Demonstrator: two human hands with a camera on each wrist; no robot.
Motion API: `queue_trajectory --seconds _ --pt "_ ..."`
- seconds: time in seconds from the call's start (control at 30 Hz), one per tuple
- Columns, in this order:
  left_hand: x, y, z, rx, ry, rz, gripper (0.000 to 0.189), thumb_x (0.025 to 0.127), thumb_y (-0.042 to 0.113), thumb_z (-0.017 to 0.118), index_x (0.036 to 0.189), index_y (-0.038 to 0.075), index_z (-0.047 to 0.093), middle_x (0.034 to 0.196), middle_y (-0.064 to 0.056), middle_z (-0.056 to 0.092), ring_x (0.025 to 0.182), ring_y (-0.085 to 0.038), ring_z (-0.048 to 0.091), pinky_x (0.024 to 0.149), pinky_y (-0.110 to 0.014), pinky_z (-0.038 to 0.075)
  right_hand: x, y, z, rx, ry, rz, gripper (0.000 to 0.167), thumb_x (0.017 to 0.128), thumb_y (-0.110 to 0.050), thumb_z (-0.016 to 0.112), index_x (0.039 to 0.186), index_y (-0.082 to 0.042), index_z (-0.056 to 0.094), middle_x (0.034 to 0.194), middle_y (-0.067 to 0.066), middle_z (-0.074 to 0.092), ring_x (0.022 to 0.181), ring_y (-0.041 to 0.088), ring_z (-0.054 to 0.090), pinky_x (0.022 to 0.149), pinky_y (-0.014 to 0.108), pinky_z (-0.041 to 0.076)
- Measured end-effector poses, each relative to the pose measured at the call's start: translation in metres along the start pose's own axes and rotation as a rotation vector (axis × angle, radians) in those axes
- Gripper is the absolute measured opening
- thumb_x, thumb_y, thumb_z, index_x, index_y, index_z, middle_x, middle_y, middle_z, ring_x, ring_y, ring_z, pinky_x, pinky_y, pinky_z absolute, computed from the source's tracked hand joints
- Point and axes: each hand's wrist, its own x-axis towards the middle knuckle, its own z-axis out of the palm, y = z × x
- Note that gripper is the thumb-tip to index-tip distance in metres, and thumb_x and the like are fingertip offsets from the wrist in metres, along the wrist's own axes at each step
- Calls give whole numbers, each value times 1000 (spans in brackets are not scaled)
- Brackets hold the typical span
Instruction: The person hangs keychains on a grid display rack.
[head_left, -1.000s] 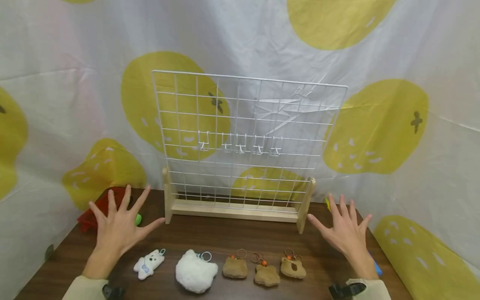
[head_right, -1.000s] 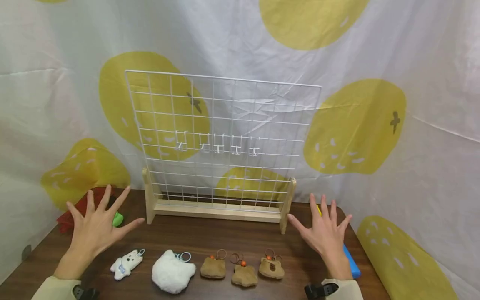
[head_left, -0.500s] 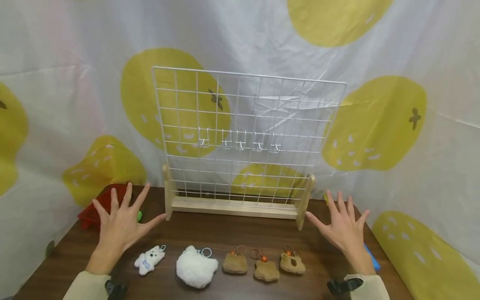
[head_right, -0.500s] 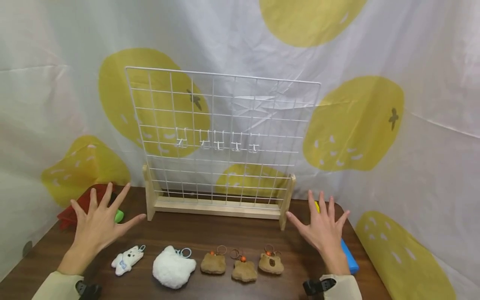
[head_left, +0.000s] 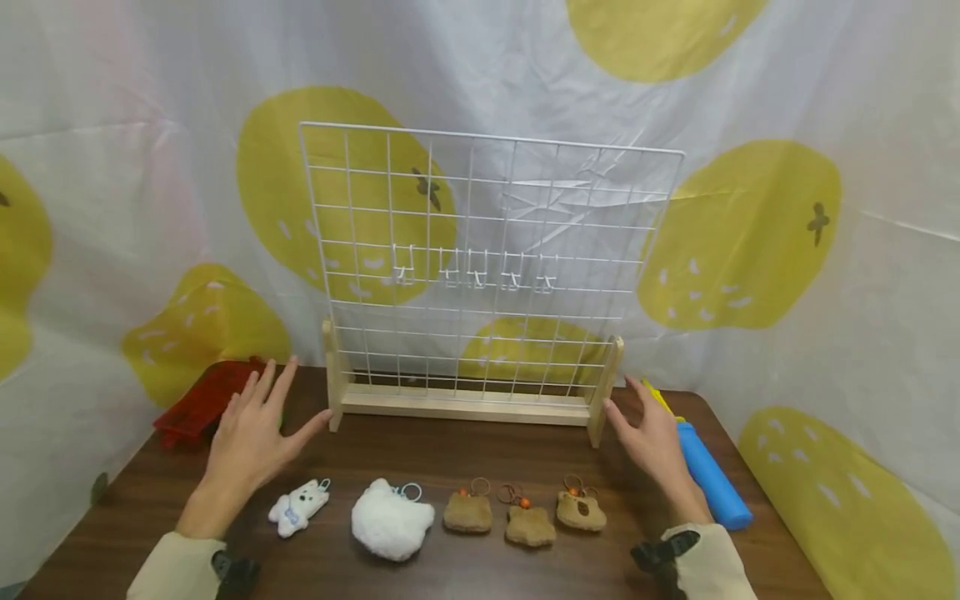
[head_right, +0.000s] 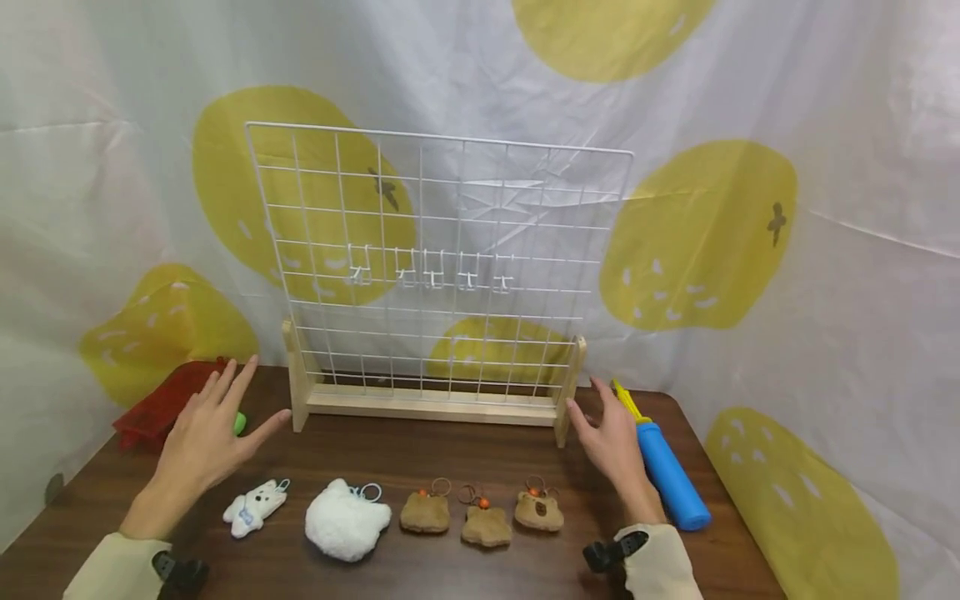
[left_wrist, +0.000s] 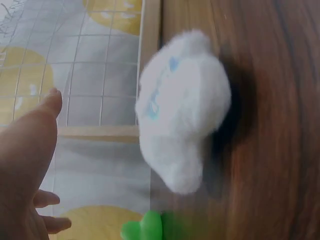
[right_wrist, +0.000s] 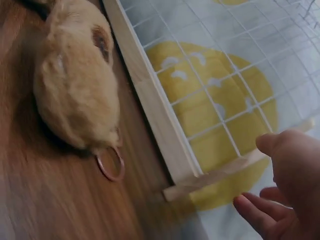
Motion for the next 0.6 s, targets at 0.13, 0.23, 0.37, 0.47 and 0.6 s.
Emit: queue_trajectory --seconds 0.13,0.23,0.37,0.47,0.6 --pt "-5 5 1 -40 -14 -3 100 98 66 69 175 25 19 172 -29 35 150 -59 42 111 -81 42 4 0 15 71 -30 33 69 107 -33 72 162 -1 45 149 28 64 136 44 66 108 59 58" --pt "-9 6 4 -57 -41 -6 97 99 63 70 174 24 22 171 -29 38 147 -58 45 106 -81 46 6 2 23 80 -43 50 63 107 -33 71 158 -1 50 146 28 66 134 43 67 108 60 58" --pt "-16 5 6 -84 -37 39 75 99 53 76 157 10 54 148 -26 64 131 -50 63 98 -71 56 7 6 31 38 -23 41 52 106 -30 72 147 0 62 135 27 73 126 43 72 103 60 60" --pt "-20 3 7 -155 -103 94 44 97 44 81 119 7 76 101 -11 78 91 -28 75 78 -46 65 7 9 33 7 7 25 42 105 -28 74 137 0 71 125 24 78 118 42 75 97 60 62" --pt "-24 -2 8 -267 -319 151 29 97 42 82 85 17 74 69 11 62 62 -1 55 56 -22 50 5 14 35 -12 39 2 35 105 -29 74 126 -1 77 116 22 81 111 42 77 94 61 62"
